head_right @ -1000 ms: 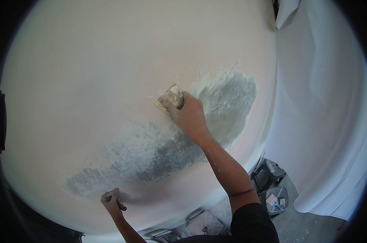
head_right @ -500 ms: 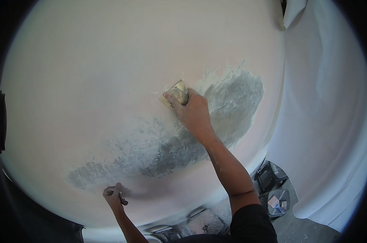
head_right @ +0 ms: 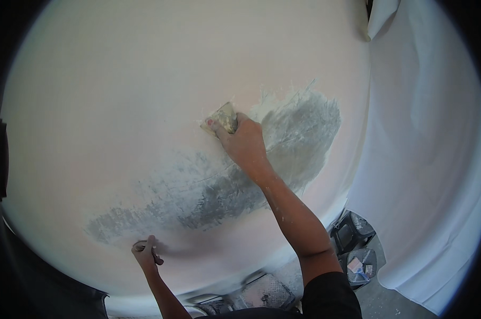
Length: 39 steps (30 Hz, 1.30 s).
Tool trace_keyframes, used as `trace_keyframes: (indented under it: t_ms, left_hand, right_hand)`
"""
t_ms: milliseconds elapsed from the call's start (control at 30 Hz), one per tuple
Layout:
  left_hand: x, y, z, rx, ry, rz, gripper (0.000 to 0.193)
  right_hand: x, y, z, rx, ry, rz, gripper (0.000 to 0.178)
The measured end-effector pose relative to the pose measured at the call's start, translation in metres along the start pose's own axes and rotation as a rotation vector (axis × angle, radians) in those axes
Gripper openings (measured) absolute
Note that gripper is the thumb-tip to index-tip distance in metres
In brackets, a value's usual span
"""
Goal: Repairing a damaged section of a wall by scraping and applying putty.
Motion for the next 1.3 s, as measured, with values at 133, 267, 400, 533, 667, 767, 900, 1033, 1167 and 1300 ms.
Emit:
trace_keyframes:
  t_ms: [133,267,400,533,667,767,900,1033,1167,1300]
  left_hand:
    - [-0.002,0.000,0.005,-0.028,0.048,0.000,0.032]
    - [-0.002,0.001,0.004,-0.006,0.021,0.000,0.034]
    - [-0.005,-0.001,0.007,0.007,0.062,0.012,0.034]
    - [0.000,0.000,0.001,-0.018,0.000,-0.019,0.034]
    - [0.002,0.002,0.002,-0.030,0.016,-0.014,0.031]
    - [0.004,0.003,0.001,-0.034,-0.018,-0.040,0.030]
    - [0.003,-0.002,0.003,-0.027,-0.020,-0.048,0.029]
    - [0.007,0.001,0.001,-0.052,-0.074,-0.017,0.029]
    - [0.002,0.003,0.007,-0.001,-0.037,-0.082,0.031]
    - [0.006,0.005,0.003,-0.008,-0.066,-0.070,0.031]
  right_hand:
    - [0.004,0.003,-0.003,-0.003,-0.002,-0.044,0.054]
    - [0.005,0.006,-0.003,0.011,-0.006,-0.049,0.056]
    - [-0.004,0.002,0.000,-0.021,0.025,-0.069,0.056]
    - [-0.005,0.002,-0.005,0.010,-0.022,-0.016,0.057]
    - [-0.005,0.001,0.001,-0.028,0.015,-0.084,0.057]
    - [0.001,0.007,-0.005,0.005,-0.028,-0.037,0.057]
    - [-0.001,0.006,-0.002,-0.026,0.032,-0.033,0.056]
    - [-0.001,0.004,-0.007,-0.027,0.084,-0.020,0.056]
    - [-0.002,0.009,-0.001,0.036,-0.001,-0.018,0.056]
    - [-0.001,0.002,-0.011,-0.042,0.076,-0.059,0.056]
Point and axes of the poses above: each hand's wrist, its own z-axis towards the middle knuckle, its own y-axis out of the palm, x = y × z, the point moved 3 cm from there along z, towards the middle knuckle, and after that the axes turned 10 degrees about -y, right-handed, at the moved point
